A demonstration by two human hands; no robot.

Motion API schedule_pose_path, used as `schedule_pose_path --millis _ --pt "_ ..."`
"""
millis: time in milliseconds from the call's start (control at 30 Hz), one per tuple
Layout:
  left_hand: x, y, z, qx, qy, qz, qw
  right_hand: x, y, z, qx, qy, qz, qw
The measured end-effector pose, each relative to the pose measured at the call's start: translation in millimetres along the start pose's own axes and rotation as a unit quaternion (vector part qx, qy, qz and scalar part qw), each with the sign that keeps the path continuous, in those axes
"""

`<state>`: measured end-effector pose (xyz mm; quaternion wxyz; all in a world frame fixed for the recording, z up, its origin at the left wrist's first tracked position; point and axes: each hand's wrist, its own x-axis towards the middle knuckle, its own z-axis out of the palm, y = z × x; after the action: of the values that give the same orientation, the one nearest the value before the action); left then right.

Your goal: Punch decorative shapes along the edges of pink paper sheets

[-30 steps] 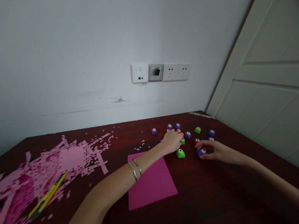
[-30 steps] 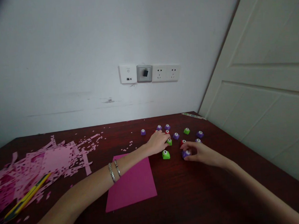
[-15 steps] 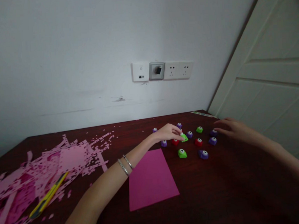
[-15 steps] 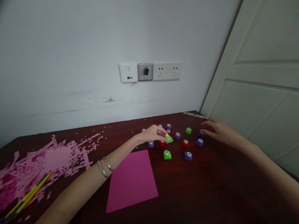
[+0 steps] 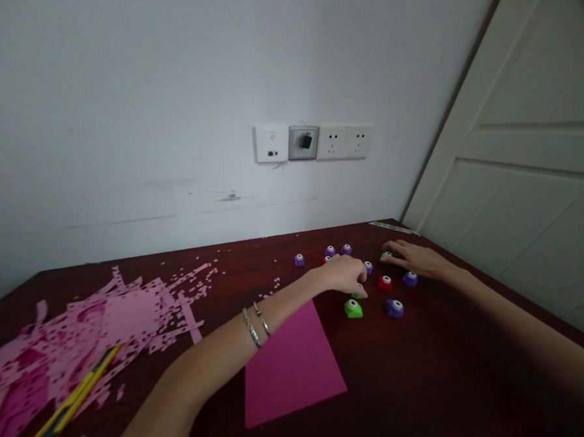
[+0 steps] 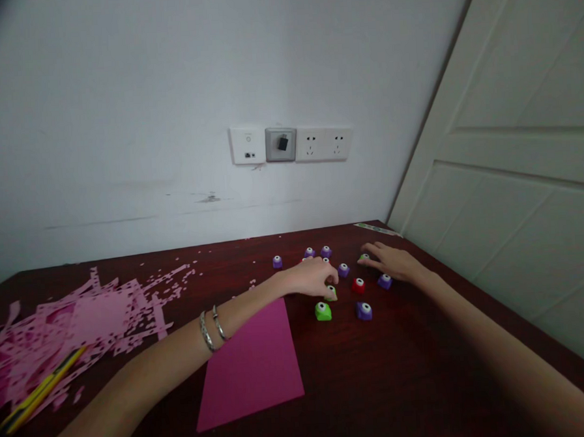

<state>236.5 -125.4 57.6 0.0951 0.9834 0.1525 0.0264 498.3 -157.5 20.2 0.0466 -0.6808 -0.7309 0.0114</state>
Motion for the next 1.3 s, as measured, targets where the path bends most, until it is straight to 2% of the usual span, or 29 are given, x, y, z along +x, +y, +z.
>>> schedule_pose_path --millis 67,167,300,400,467,533,600,633,667,700,767,800,833,867,900,1000,1067,1167,1300 --pt "12 -13 -4.4 -0.039 0.030 -0.012 0.999 3 3 3 -0.030 -0.011 -0.010 0.999" --pt "32 -33 -2.9 0.018 0.103 -0.081 0.991 7 5 9 -0.073 -0.004 -0.025 0.997" --pt "54 -53 7.8 0.029 0.083 -0.136 0.987 10 6 10 -0.073 0.013 -0.032 0.997" --pt "65 -59 13.3 0.002 0.067 -0.149 0.987 14 4 5 0.001 0.043 0.000 0.999" --pt "70 -61 13.6 -0.020 0.062 -0.157 0.985 15 -1 -2 0.121 0.070 0.042 0.989" --pt "73 -64 10.8 -0.040 0.061 -0.162 0.984 16 -8 -9 0.291 0.069 0.089 0.950" --pt "73 -68 5.3 -0.099 0.064 -0.157 0.980 14 -17 -17 0.450 0.039 0.109 0.885" --pt "71 -70 1.9 -0.163 0.069 -0.147 0.973 12 -21 -21 0.508 0.024 0.104 0.855" --pt "68 -73 -1.8 -0.249 0.076 -0.130 0.957 11 -25 -24 0.550 0.014 0.095 0.830" --pt "64 -77 -5.5 -0.345 0.084 -0.106 0.929 9 -29 -27 0.576 0.005 0.087 0.813" --pt "54 -83 -11.6 -0.504 0.092 -0.052 0.857 7 -33 -30 0.596 -0.010 0.077 0.799" --pt "50 -86 -13.6 -0.544 0.091 -0.031 0.834 7 -34 -31 0.593 -0.014 0.075 0.802" --pt "47 -88 -14.9 -0.560 0.087 -0.018 0.823 8 -34 -31 0.581 -0.016 0.075 0.810" --pt "45 -90 -15.3 -0.557 0.082 -0.013 0.826 10 -33 -31 0.558 -0.016 0.077 0.826" --pt "44 -92 -15.0 -0.533 0.079 -0.020 0.842 12 -32 -30 0.520 -0.013 0.081 0.850" --pt "48 -95 -10.4 -0.331 0.091 -0.108 0.933 20 -28 -23 0.305 0.022 0.072 0.949" --pt "52 -97 -5.8 -0.200 0.100 -0.166 0.961 23 -25 -16 0.126 0.042 0.047 0.990" --pt "56 -99 0.9 -0.144 0.103 -0.186 0.966 24 -21 -5 -0.038 0.025 0.031 0.998" --pt "55 -103 6.2 -0.123 0.095 -0.197 0.968 23 -17 6 -0.076 0.001 0.023 0.997"
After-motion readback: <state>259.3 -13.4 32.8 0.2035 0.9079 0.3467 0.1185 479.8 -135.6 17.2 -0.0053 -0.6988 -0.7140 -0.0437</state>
